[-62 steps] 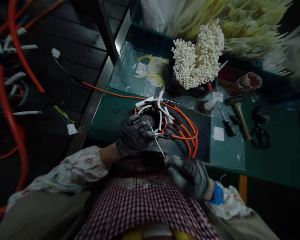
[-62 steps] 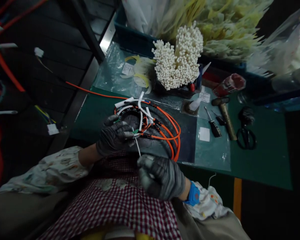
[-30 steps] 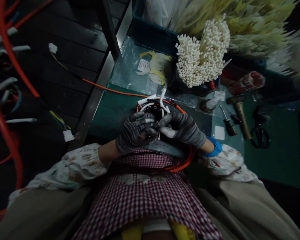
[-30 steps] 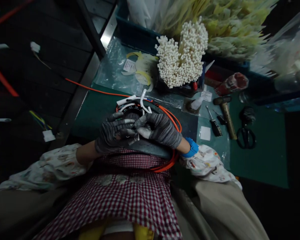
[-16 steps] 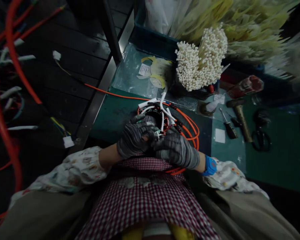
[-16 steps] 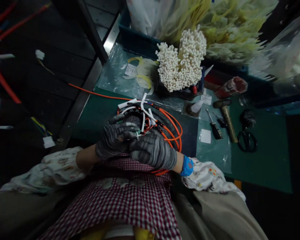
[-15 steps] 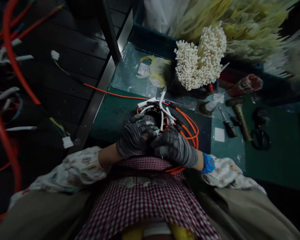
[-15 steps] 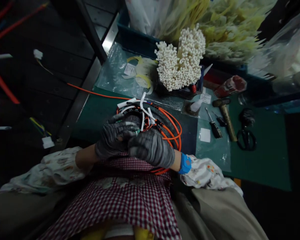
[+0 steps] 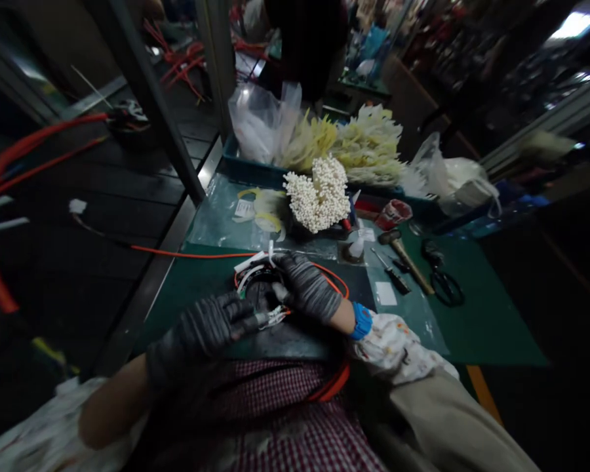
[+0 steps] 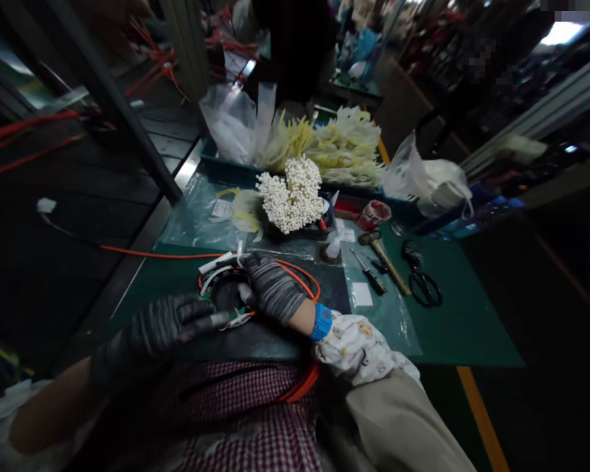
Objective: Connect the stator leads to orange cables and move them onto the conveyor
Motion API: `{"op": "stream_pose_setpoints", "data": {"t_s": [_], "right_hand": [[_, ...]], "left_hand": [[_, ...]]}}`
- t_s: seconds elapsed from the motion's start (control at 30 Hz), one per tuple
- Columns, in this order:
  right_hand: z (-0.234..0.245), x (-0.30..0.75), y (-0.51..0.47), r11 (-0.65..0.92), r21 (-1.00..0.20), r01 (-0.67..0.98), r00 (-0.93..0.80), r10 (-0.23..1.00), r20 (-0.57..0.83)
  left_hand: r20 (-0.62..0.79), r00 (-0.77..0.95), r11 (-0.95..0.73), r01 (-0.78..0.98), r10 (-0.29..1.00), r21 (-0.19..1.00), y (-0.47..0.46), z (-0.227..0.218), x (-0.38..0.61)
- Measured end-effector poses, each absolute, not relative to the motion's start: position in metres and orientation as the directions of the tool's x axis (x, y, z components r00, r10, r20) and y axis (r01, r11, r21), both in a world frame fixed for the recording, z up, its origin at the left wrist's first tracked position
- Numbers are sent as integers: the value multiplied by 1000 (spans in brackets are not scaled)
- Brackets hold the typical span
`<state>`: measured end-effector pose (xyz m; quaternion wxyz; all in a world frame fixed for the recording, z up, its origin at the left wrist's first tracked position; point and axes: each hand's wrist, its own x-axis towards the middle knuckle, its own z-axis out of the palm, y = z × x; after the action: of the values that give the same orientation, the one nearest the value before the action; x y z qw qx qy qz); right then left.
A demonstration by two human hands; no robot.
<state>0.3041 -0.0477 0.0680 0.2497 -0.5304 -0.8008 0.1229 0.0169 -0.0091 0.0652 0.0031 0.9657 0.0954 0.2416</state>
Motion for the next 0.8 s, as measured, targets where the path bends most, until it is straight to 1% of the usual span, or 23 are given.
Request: {"op": "stream_pose_setpoints", "data": {"t_s": [0.07,0.1,0.17,0.27,0.37,0.43,0.47,0.53,0.6,0.63,0.7,0.73,0.8], "right_hand": [[67,304,-35,455,-437,776,-373,890,263],[69,304,-26,480,-432,763,-404,877,261],[74,303,-8,554,-435,710,-499,831,245],[81,301,11,670,-400,626,-624,737,260],[81,303,6,689,-284,666,-595,721,355],[77,314,-8,657,-234,717,-516,726,455],[75,324,-16,624,-228,748,-446,726,523],[70,352,-29,517,-272,811,-245,723,646],[67,387,-37,345,-344,873,9,696,718],[65,404,-37,244,-375,894,118,680,723],[63,432,-32,68,-413,908,270,660,702],[61,442,-27,10,-418,908,309,657,687],[58,452,-15,-26,-410,912,316,682,660]], "left_hand": [[467,882,-993,104,66,-56,0,77,16],[471,881,-989,103,39,-110,3,81,15],[480,875,-976,151,58,-158,5,81,12],[504,857,-974,194,108,-120,3,69,4],[532,836,-974,210,137,-80,-1,52,-2],[549,815,-973,230,184,-15,-4,42,0],[556,803,-970,241,215,27,-5,38,1],[564,783,-962,260,261,84,-4,33,5],[586,779,-972,220,224,79,2,31,9],[597,779,-980,186,190,70,5,31,10],[612,775,-987,147,157,67,8,33,13],[616,770,-985,154,166,73,7,34,15],[617,753,-970,226,229,84,-4,34,21]]}}
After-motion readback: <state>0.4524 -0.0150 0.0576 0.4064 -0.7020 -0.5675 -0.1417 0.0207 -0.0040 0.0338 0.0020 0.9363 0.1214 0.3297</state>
